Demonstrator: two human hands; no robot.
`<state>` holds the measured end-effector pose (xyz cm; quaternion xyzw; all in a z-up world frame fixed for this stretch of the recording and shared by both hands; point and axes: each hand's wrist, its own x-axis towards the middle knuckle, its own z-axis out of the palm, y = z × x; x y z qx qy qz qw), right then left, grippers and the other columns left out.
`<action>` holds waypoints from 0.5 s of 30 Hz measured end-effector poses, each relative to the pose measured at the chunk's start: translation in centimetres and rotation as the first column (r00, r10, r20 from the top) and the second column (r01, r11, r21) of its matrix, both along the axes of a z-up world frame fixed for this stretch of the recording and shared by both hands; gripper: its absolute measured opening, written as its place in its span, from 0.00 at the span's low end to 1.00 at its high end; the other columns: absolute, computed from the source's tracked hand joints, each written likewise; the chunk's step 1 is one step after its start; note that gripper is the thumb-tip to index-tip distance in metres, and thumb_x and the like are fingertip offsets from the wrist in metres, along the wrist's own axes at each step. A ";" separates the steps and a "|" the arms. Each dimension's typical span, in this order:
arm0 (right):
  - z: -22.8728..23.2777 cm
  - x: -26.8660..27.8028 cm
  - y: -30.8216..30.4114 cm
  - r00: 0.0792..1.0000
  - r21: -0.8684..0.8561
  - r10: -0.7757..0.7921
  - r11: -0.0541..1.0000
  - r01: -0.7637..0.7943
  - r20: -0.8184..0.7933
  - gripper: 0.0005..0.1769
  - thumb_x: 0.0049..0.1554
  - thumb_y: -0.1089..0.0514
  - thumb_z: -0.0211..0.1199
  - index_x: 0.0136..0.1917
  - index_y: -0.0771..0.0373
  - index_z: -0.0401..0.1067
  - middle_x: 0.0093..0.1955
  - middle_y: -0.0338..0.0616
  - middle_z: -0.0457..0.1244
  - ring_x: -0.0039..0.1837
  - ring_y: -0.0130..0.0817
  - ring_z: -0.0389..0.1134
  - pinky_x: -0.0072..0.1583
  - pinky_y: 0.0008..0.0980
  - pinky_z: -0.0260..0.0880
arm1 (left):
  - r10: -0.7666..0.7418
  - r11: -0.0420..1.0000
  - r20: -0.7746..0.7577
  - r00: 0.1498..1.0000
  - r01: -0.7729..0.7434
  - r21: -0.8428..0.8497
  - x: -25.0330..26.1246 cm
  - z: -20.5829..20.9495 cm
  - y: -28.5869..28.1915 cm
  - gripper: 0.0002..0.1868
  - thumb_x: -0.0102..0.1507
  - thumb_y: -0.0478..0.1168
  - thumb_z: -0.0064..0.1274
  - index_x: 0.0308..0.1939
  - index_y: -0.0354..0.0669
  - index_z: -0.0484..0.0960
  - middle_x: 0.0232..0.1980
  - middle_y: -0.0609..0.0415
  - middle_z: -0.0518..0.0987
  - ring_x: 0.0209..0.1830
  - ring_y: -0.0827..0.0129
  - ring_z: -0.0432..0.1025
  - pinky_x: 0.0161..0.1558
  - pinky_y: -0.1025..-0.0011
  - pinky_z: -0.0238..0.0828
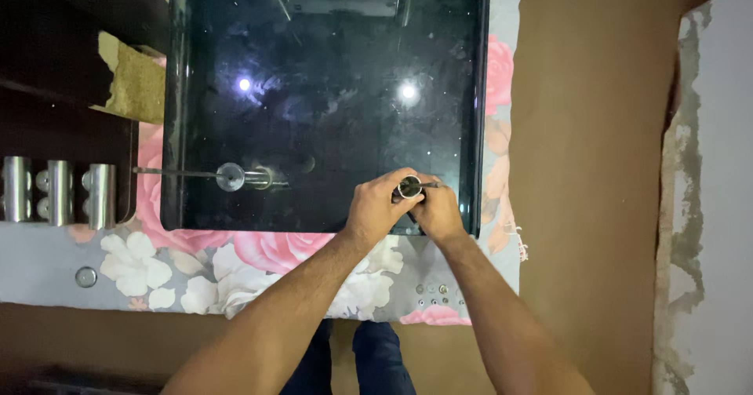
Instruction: The person assembles a small table by inserting metal dowels into a glass tabletop and attaching wooden legs. They align the legs with the dowels and secure them in place.
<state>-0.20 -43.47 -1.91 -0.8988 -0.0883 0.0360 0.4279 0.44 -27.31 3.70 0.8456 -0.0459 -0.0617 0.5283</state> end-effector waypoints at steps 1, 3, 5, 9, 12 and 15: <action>0.0 0.3 -0.3 0.999 -0.008 0.001 1.000 -0.001 -0.033 0.16 0.50 0.63 0.69 0.53 0.62 0.76 0.54 0.54 0.71 0.57 0.58 0.70 0.57 0.47 0.70 | -0.005 1.000 0.010 1.000 0.005 -0.024 0.1 0.1 0.0 0.21 0.57 0.42 0.68 0.53 0.45 0.82 0.46 0.50 0.86 0.42 0.61 0.83 0.43 0.67 0.80; -0.4 0.4 -0.4 0.994 -0.021 0.005 1.000 -0.007 -0.106 0.15 0.50 0.62 0.69 0.52 0.62 0.75 0.53 0.54 0.70 0.56 0.57 0.70 0.56 0.46 0.71 | -0.011 0.998 0.022 1.000 0.012 -0.069 0.2 0.1 0.1 0.21 0.57 0.41 0.67 0.53 0.45 0.82 0.47 0.50 0.86 0.43 0.63 0.83 0.44 0.68 0.80; -1.0 -0.5 0.1 0.998 0.057 -0.063 0.996 0.063 -0.006 0.16 0.51 0.64 0.67 0.54 0.63 0.75 0.54 0.55 0.70 0.56 0.58 0.70 0.56 0.47 0.71 | -0.073 0.994 -0.011 0.997 0.072 -0.077 0.6 0.1 0.5 0.21 0.56 0.41 0.67 0.53 0.45 0.82 0.47 0.51 0.86 0.43 0.63 0.83 0.44 0.68 0.80; -2.2 -2.7 2.6 0.945 0.008 -0.328 0.945 0.328 -0.001 0.11 0.53 0.63 0.68 0.50 0.65 0.75 0.50 0.58 0.69 0.53 0.60 0.70 0.53 0.48 0.71 | -0.262 0.965 -0.183 0.948 0.257 -0.049 2.3 0.2 1.8 0.20 0.56 0.41 0.66 0.52 0.47 0.84 0.43 0.51 0.87 0.41 0.63 0.83 0.45 0.67 0.79; -2.1 -2.7 2.9 0.915 0.027 -0.388 0.919 0.393 -0.113 0.10 0.53 0.62 0.68 0.48 0.66 0.74 0.49 0.59 0.69 0.51 0.58 0.71 0.51 0.47 0.71 | -0.282 0.959 -0.222 0.933 0.275 -0.064 2.7 0.8 2.0 0.20 0.55 0.40 0.65 0.52 0.48 0.84 0.42 0.50 0.86 0.40 0.61 0.83 0.44 0.65 0.79; -1.3 -0.7 0.9 0.972 -0.027 -0.164 0.986 0.162 -0.169 0.09 0.53 0.61 0.67 0.48 0.63 0.76 0.49 0.58 0.71 0.53 0.55 0.73 0.53 0.45 0.73 | -0.139 0.989 -0.032 0.990 0.137 -0.050 1.5 1.6 0.7 0.19 0.56 0.37 0.63 0.52 0.45 0.83 0.46 0.46 0.85 0.46 0.54 0.81 0.46 0.62 0.78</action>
